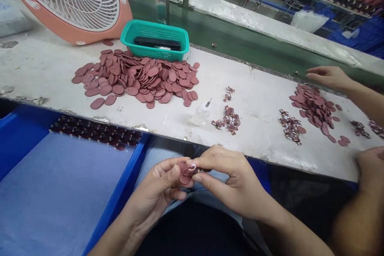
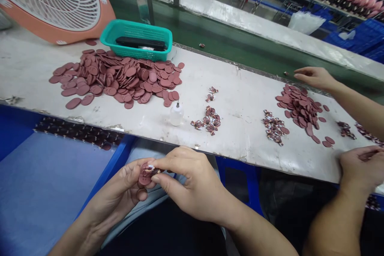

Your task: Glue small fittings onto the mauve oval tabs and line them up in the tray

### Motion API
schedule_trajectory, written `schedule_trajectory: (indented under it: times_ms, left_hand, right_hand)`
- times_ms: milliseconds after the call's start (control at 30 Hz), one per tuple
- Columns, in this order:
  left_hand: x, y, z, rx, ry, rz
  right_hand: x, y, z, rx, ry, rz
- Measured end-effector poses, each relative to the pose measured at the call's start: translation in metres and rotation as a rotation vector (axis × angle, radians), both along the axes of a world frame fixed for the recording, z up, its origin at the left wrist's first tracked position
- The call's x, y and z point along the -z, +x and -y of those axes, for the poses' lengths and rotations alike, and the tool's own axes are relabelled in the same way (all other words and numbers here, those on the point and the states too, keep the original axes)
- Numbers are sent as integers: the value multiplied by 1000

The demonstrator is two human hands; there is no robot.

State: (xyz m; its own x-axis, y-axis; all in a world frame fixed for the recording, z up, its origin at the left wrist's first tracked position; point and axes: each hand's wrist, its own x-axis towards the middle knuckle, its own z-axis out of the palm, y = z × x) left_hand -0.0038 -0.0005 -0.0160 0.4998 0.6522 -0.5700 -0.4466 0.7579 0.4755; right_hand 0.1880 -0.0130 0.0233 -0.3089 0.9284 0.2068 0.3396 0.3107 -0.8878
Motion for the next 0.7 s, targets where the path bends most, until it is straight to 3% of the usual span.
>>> schedule_trajectory:
  times_ms: [700]
  left_hand:
    - [2, 2, 0, -50, -86, 10]
  right_hand:
    - [-9, 4, -7, -129, 65, 157]
